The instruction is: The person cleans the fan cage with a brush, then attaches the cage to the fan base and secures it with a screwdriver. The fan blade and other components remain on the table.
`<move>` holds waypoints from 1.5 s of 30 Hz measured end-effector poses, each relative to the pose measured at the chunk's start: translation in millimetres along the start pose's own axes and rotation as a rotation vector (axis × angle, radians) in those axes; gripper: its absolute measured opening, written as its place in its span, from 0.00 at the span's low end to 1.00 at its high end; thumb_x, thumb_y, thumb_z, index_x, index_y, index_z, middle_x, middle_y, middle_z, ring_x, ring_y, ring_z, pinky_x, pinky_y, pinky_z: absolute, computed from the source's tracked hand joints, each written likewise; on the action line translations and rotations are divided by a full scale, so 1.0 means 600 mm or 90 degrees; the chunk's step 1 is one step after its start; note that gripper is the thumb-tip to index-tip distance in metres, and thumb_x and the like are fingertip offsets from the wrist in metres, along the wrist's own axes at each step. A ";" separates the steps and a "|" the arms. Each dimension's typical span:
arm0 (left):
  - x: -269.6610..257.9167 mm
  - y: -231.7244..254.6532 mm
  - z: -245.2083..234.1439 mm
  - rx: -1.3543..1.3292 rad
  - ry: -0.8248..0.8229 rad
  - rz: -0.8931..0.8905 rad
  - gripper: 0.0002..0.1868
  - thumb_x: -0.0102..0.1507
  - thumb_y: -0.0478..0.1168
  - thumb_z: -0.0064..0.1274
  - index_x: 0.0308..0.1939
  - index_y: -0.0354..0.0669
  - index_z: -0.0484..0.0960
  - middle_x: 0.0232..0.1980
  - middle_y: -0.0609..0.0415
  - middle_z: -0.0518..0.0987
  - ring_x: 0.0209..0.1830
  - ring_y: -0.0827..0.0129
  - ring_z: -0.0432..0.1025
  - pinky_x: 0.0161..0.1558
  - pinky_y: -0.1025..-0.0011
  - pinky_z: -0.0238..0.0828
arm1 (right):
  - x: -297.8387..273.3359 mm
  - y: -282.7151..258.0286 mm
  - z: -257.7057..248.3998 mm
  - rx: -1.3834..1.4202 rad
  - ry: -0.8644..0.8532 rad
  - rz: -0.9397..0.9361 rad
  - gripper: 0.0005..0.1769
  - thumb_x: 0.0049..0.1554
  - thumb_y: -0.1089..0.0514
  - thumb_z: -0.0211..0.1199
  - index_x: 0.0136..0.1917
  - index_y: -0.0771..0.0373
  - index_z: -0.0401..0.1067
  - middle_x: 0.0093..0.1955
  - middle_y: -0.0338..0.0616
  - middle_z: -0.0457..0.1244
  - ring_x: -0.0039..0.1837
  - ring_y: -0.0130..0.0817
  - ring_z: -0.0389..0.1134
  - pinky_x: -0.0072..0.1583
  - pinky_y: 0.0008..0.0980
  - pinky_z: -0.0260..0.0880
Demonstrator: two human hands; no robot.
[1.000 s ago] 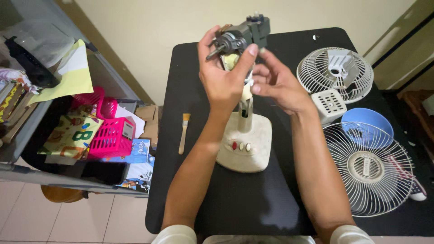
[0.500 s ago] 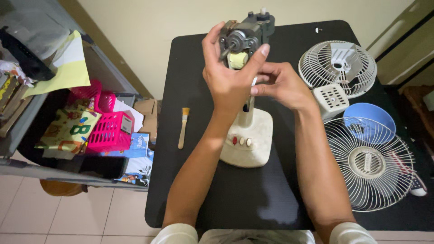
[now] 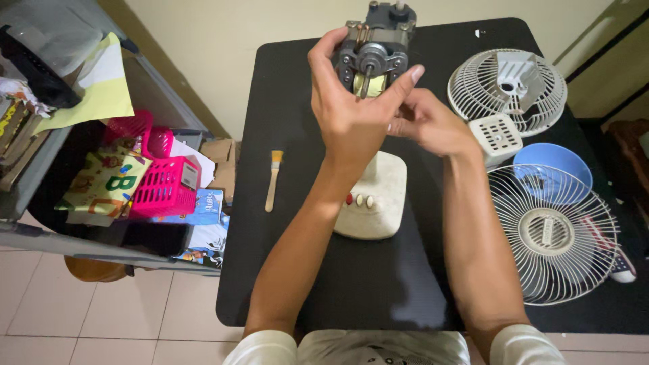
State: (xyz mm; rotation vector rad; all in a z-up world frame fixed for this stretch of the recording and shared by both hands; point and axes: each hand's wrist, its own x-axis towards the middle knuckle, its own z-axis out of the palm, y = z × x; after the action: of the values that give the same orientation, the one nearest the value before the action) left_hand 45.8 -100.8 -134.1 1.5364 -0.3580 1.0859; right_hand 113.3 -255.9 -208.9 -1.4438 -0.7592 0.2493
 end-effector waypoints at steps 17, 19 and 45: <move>0.001 -0.020 -0.015 0.014 -0.054 -0.065 0.42 0.53 0.42 0.78 0.63 0.37 0.67 0.55 0.45 0.78 0.51 0.61 0.77 0.57 0.65 0.79 | 0.003 0.011 -0.002 0.071 -0.013 0.058 0.14 0.62 0.66 0.57 0.60 0.69 0.74 0.58 0.41 0.70 0.63 0.29 0.70 0.68 0.31 0.68; -0.001 -0.019 -0.015 0.024 -0.062 -0.064 0.42 0.53 0.43 0.78 0.64 0.37 0.67 0.55 0.45 0.78 0.51 0.61 0.77 0.58 0.65 0.78 | 0.002 0.008 -0.002 -0.001 -0.028 0.051 0.16 0.62 0.65 0.59 0.62 0.70 0.74 0.58 0.40 0.70 0.62 0.29 0.69 0.67 0.30 0.67; -0.027 -0.044 -0.021 0.168 -0.118 -0.008 0.45 0.56 0.53 0.75 0.71 0.47 0.67 0.62 0.45 0.75 0.63 0.52 0.76 0.62 0.59 0.75 | -0.050 0.021 0.105 -0.286 0.183 0.045 0.30 0.53 0.59 0.75 0.67 0.66 0.70 0.46 0.40 0.66 0.47 0.25 0.63 0.51 0.31 0.68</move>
State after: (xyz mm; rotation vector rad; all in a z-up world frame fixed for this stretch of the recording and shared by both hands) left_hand 51.0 -87.4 -164.2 1.8793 -0.3397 1.0127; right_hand 56.8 -221.3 -233.7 -1.8847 -0.5467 -0.0843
